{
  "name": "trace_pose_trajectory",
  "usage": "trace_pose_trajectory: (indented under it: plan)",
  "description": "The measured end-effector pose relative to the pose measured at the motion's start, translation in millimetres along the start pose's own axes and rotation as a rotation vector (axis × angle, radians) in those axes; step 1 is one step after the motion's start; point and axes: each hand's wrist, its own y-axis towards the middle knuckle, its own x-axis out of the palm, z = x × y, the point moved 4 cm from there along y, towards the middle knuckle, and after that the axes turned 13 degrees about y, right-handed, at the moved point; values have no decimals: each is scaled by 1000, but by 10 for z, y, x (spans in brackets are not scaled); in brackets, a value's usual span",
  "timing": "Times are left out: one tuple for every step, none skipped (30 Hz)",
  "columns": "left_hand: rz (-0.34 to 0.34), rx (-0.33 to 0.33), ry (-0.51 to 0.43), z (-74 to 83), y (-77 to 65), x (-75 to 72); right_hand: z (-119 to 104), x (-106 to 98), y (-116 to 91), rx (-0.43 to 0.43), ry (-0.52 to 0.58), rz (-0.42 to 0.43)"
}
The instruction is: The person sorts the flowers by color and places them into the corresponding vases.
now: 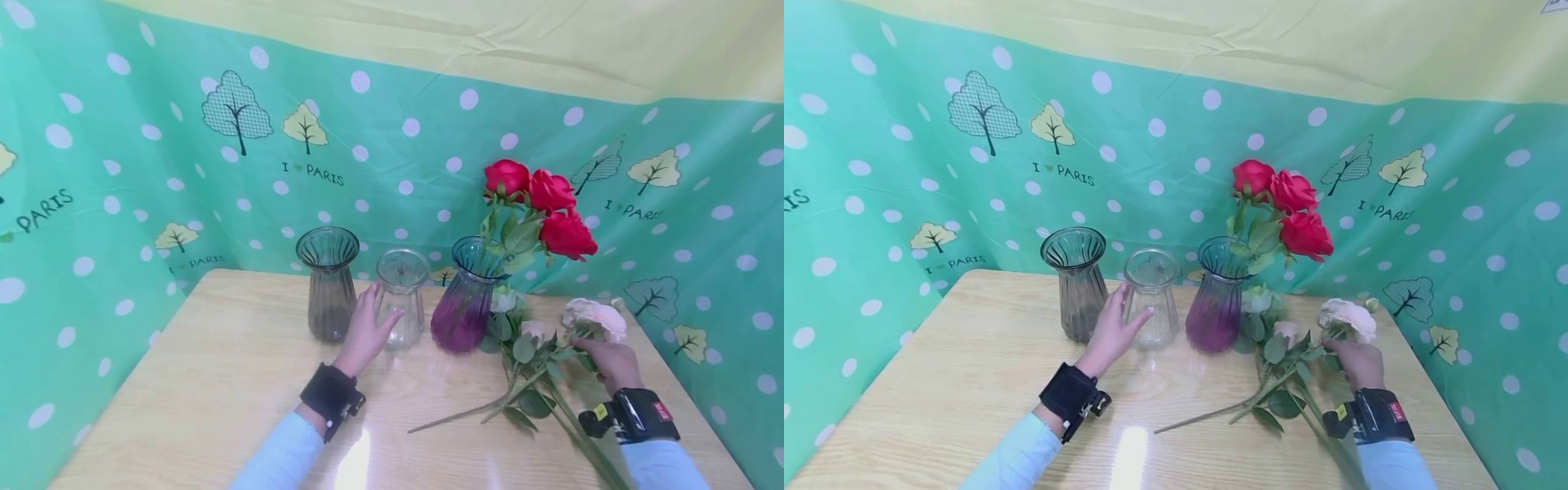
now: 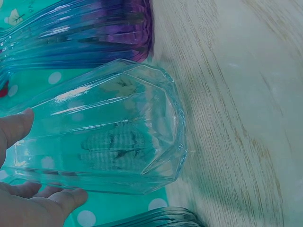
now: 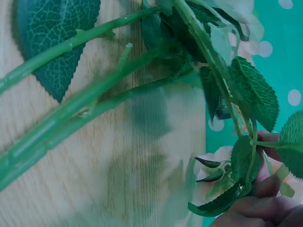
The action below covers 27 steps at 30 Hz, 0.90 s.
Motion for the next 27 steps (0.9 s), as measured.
trace_pose_trajectory:
  plan:
    - [-1, -3, 1, 0, 2, -3, -6, -8, -3, 8, -4, -7]
    - [-2, -8, 0, 1, 1, -6, -8, -12, -1, 10, -2, -12]
    - [-3, -11, 3, -1, 4, -5, -4, -15, 2, 17, 2, -6]
    - [-4, -14, 4, -4, 6, -4, 0, -21, 4, 17, 12, -5]
    - [-5, -16, 5, -7, 8, -3, 1, -28, 8, 7, 15, -13]
    - [-6, -17, 5, -9, 9, -1, 4, -41, 14, 2, 29, -12]
    - [-7, -16, 4, -10, 8, -1, 7, -55, 17, -6, 41, -11]
    - [-7, -13, 4, -10, 6, -1, 14, -73, 19, -11, 61, 5]
    - [-7, -13, 2, -12, 5, -2, 18, -92, 16, -13, 80, 17]
    - [-7, -13, 0, -12, 3, -4, 18, -109, 9, -23, 90, 21]
    - [-6, -9, -1, -12, 0, -6, 18, -122, 3, -27, 101, 22]
    - [-5, -7, -2, -14, -2, -8, 17, -136, -9, -31, 105, 32]
    - [-4, -6, -3, -14, -4, -12, 12, -143, -22, -33, 87, 35]
    - [-2, -8, -5, -15, -4, -15, 3, -148, -34, -36, 66, 41]
    - [-1, -9, -6, -16, -3, -18, -9, -151, -47, -39, 40, 47]
    - [1, -9, -5, -15, -4, -21, -25, -153, -56, -46, 10, 59]
    - [2, -8, -6, -14, -3, -22, -41, -159, -62, -47, -14, 74]
    - [1, -10, -4, -13, -1, -23, -60, -167, -66, -49, -31, 91]
    - [0, -12, -5, -12, -1, -22, -72, -172, -68, -37, -38, 102]
    - [0, -14, -7, -10, -1, -21, -84, -178, -66, -30, -20, 110]
    - [-2, -15, -8, -10, 0, -18, -95, -184, -67, -24, 4, 115]
    - [-2, -17, -10, -10, 0, -16, -102, -190, -69, -20, 21, 115]
    - [-3, -18, -14, -9, 2, -14, -106, -194, -73, -14, 42, 111]
    - [-4, -20, -15, -9, 4, -12, -110, -197, -78, -7, 66, 106]
    - [-3, -21, -19, -11, 5, -10, -107, -196, -84, -1, 87, 97]
    - [-2, -21, -21, -13, 8, -8, -104, -195, -92, 1, 119, 91]
    - [-1, -17, -21, -15, 12, -7, -103, -194, -103, 3, 139, 81]
